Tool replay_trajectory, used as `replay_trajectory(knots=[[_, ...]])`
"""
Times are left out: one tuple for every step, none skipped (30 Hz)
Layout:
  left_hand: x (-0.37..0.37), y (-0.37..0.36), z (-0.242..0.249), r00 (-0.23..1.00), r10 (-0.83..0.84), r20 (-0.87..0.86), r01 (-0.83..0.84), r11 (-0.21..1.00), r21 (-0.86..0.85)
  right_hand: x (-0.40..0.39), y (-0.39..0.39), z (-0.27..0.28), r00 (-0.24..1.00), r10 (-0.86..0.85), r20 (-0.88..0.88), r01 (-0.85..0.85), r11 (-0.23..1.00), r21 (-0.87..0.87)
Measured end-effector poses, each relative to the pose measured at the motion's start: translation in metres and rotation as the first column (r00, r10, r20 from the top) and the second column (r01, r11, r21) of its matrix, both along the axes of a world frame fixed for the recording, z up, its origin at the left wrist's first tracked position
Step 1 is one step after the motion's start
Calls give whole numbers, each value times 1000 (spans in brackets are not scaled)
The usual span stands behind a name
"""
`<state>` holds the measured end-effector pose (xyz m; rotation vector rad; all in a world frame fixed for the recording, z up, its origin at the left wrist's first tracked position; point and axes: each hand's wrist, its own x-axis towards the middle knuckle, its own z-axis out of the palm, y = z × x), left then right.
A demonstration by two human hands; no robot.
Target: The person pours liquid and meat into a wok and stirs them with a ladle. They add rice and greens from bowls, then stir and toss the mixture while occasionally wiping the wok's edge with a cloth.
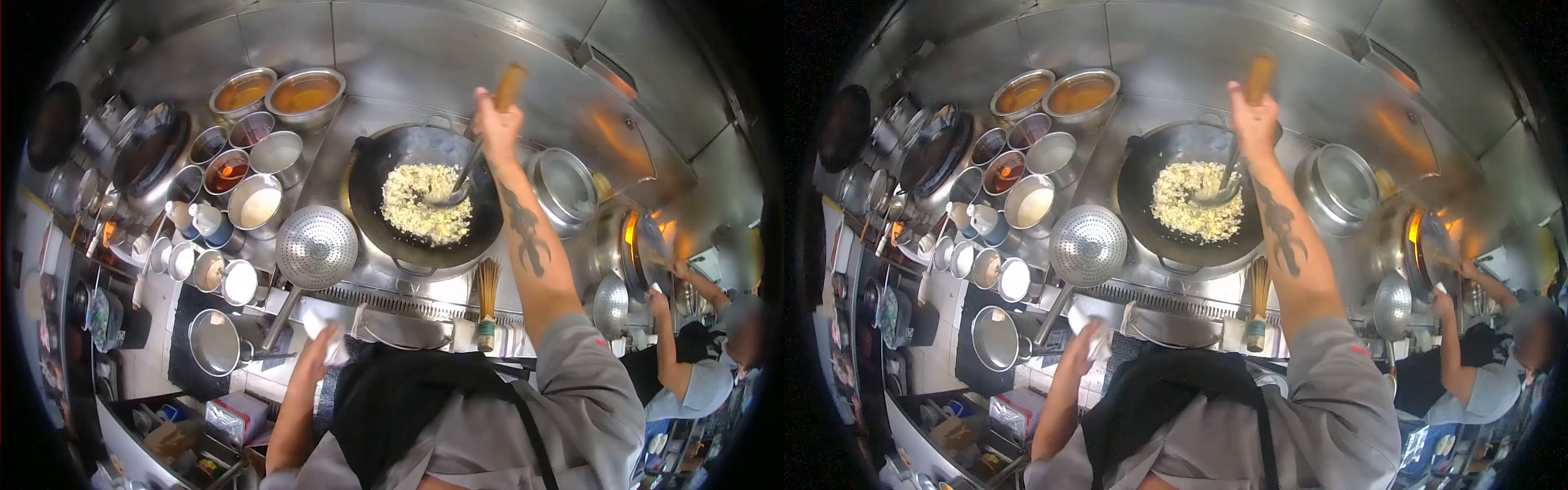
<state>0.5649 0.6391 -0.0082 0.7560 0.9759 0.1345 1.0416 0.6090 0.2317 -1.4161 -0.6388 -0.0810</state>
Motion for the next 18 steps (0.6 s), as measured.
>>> replay_trajectory(knots=[[-29, -2, -13, 1000, 25, -14, -24, 999, 38, -1, 0, -4, 1000, 26, -8, -26, 997, 72], [-48, -9, -7, 989, 117, -92, -110, 991, 80, -2, -1, -13, 999, 51, -15, -49, 988, 143], [-72, -14, -25, 970, 172, -173, -144, 977, 159, -3, -3, -26, 997, 71, -24, -65, 975, 214], [-107, -19, -56, 965, 161, -207, -127, 977, 169, 7, 6, -52, 993, 118, -6, -117, 988, 103], [-151, -23, -129, 917, 223, -331, -181, 971, 153, 12, 10, -40, 996, 87, -13, -86, 993, 81], [-186, -31, -176, 872, 193, -450, -72, 960, 271, 15, 14, -20, 998, 61, -19, -59, 997, 58], [-200, -59, -147, 899, 209, -384, -47, 920, 390, 14, 10, -12, 999, 27, -40, -26, 999, 30], [-260, -70, -248, 870, 177, -460, 364, 398, 842, 16, 5, -6, 1000, 2, -23, -1, 999, 53], [-282, -96, -250, 854, 172, -490, 317, 575, 754, 17, 2, -7, 1000, 25, -19, -22, 989, 147], [-290, -118, -240, 828, 145, -541, 271, 742, 613, 17, 0, -11, 999, 50, -12, -45, 971, 234], [-298, -137, -231, 811, 111, -575, 245, 827, 506, 15, -3, -19, 997, 73, -11, -66, 947, 316], [-302, -147, -226, 803, 83, -590, 231, 869, 437, 21, 2, -40, 999, 31, 11, -32, 983, 180], [-304, -155, -223, 803, 71, -592, 214, 892, 397, 19, 3, -33, 1000, 18, -22, -15, 991, 130], [-305, -160, -219, 802, 67, -593, 196, 909, 369, 20, 6, -21, 999, 10, -51, -6, 997, 80], [-307, -163, -215, 802, 61, -594, 181, 923, 339, 16, 7, -13, 996, 2, -89, 1, 1000, 24], [-309, -163, -212, 803, 61, -592, 160, 936, 314, 15, 6, -7, 998, -19, -68, 21, 999, 30], [-306, -160, -208, 812, 63, -580, 137, 946, 294, 11, 6, -8, 998, 6, -68, 4, 988, 151], [-303, -157, -205, 822, 64, -566, 109, 958, 266, 5, 3, -12, 997, 35, -66, -16, 964, 266]])
